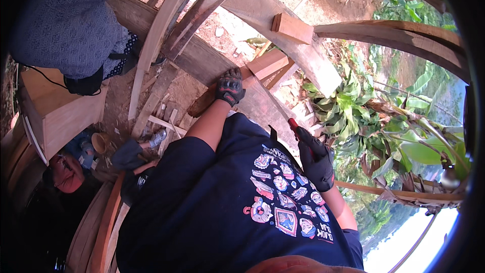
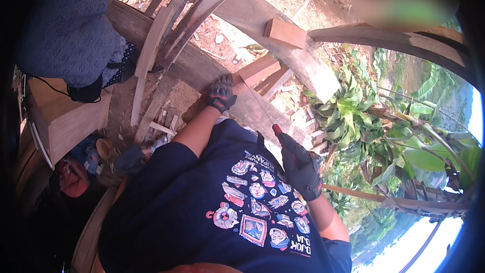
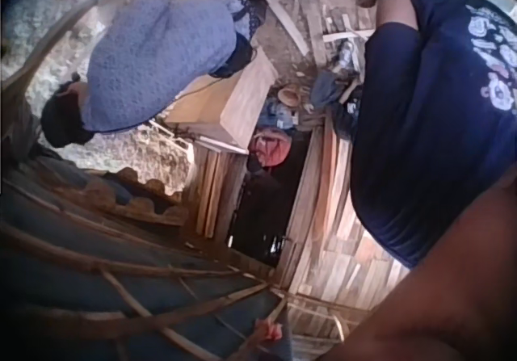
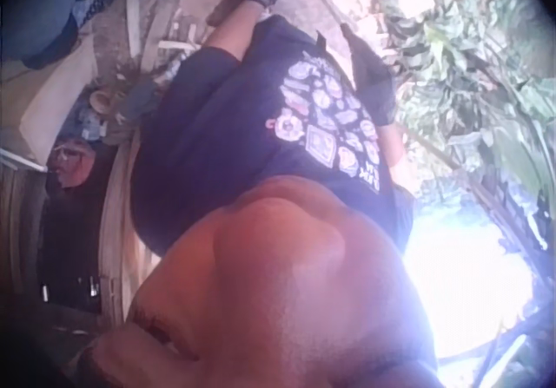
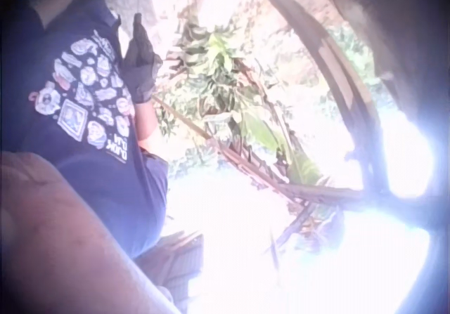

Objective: The person uses a hand saw to cut a small wooden block clamped on a wooden workbench. They repeatedly position the block, saw through it, and remove the cut piece while another person works nearby.

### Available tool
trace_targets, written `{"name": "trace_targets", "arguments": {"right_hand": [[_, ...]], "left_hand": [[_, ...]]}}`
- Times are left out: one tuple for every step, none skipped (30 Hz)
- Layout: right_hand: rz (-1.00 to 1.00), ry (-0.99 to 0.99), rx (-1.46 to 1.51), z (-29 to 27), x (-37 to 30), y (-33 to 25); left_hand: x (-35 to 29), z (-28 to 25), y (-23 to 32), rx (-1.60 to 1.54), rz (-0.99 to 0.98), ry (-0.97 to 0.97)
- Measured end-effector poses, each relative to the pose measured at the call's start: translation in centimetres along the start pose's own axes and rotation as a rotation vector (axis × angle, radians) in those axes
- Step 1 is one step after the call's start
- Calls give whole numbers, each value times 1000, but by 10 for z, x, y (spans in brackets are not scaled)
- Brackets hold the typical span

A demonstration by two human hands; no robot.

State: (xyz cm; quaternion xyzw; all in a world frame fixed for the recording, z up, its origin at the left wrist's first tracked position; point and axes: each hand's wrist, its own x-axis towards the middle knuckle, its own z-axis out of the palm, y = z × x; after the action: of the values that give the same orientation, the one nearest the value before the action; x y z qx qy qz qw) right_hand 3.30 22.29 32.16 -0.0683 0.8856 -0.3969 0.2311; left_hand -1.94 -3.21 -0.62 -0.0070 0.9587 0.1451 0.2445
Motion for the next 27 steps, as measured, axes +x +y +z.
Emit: {"name": "trace_targets", "arguments": {"right_hand": [[-12,-12,-2,4,9,4],[-5,-28,12,13,27,8],[-67,-47,-49,23,49,8],[-132,-58,-112,33,75,7],[-167,-42,-77,48,103,13],[-203,-39,-40,67,128,24],[-227,-37,-97,87,153,36],[-257,-30,-152,107,178,48],[-228,-53,-174,126,202,54],[-209,-85,-199,144,225,58],[-211,-62,-227,164,244,70],[-208,-33,-252,179,261,81],[-217,-26,-283,186,275,76],[-203,-61,-300,185,287,75],[-179,-108,-327,180,291,72],[-150,-149,-354,175,288,70],[-189,-107,-317,177,274,79],[-187,-98,-264,170,253,71],[-238,-31,-263,164,234,71],[-274,36,-259,160,213,76],[-237,24,-201,145,188,64],[-195,12,-147,122,159,40],[-107,-13,-131,99,133,26],[-19,-37,-110,78,106,16],[-33,-36,-102,54,81,4],[-53,-40,-90,34,60,-6],[6,-44,-30,17,44,-18]], "left_hand": [[-1,-3,-2,-15,-6,-22],[-2,4,-3,16,22,38],[-5,19,-6,52,39,100],[-3,26,-9,89,62,168],[-6,26,-8,72,65,240],[-8,28,-7,47,43,169],[-6,24,-5,18,31,101],[-3,17,-5,-7,21,39],[-8,12,-7,20,57,118],[-8,10,-9,-11,45,129],[-11,9,-6,-44,57,129],[-10,9,-3,-72,74,126],[-8,7,-5,-45,65,86],[-2,3,-9,-49,62,101],[-1,6,-9,-69,58,108],[-2,8,-8,-86,61,113],[-11,16,-6,-43,106,229],[-5,29,-10,0,137,374],[0,37,-10,44,167,512],[5,24,-7,9,112,372],[3,6,-6,-30,39,222],[-4,-3,-5,-73,-30,70],[-1,0,-6,-69,-31,86],[0,4,-7,-57,-20,97],[1,7,-8,-47,-5,108],[2,10,-10,-34,2,119],[4,12,-10,11,-11,54]]}}
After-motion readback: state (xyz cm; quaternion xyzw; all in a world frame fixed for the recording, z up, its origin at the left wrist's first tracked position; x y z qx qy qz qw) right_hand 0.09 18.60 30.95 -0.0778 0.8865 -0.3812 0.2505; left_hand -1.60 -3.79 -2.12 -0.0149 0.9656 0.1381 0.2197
